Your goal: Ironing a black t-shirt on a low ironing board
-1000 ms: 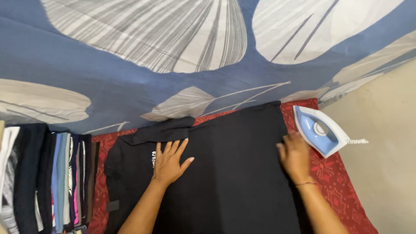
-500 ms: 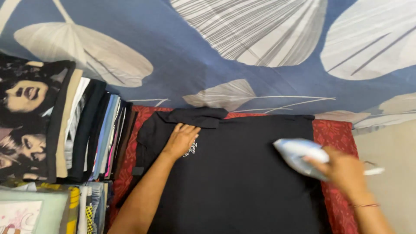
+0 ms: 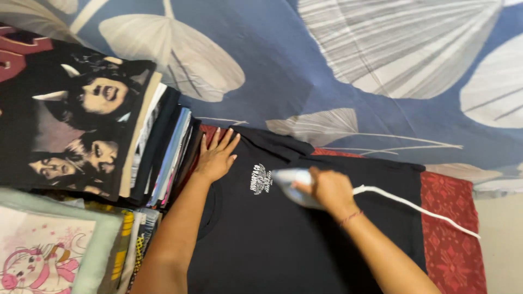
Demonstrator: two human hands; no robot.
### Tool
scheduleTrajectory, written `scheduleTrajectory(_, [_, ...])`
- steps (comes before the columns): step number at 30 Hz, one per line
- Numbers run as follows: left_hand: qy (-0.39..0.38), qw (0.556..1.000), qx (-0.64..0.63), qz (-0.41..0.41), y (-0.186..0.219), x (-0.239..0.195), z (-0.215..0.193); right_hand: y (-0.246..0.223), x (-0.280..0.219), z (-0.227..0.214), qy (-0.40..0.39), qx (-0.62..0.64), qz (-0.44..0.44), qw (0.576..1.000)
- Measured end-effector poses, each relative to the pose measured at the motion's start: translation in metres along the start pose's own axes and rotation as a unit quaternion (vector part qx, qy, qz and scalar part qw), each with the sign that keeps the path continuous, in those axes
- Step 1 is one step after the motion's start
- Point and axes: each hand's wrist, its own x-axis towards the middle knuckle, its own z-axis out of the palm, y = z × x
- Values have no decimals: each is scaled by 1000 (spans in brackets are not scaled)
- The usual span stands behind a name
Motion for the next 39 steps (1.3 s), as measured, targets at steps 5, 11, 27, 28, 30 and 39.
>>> scheduleTrajectory(5, [-131,989,-38,-52,-15,1,-10,-68,4,0,-25,9,-135,991])
scheduleTrajectory(11, [-133,979,-108,-109,-9,-5,-23,-108,86,12,-18,58,-29,998])
scheduleTrajectory(27, [140,972,-94,-165,-65,-59,64,-181,62,-10,-64,73,-66,993])
scheduleTrajectory(28, [106,972,-97,-186,-68,-51,71,-184,67,-12,-50,67,-67,994])
scheduleTrajectory(30, [63,971,-103,-204,-57,-55,69,-187,70,-7,-43,61,-62,995])
scheduleTrajectory(39, [15,939,-166,-302,-41,-56,13,-182,65,-20,-82,55,-60,993])
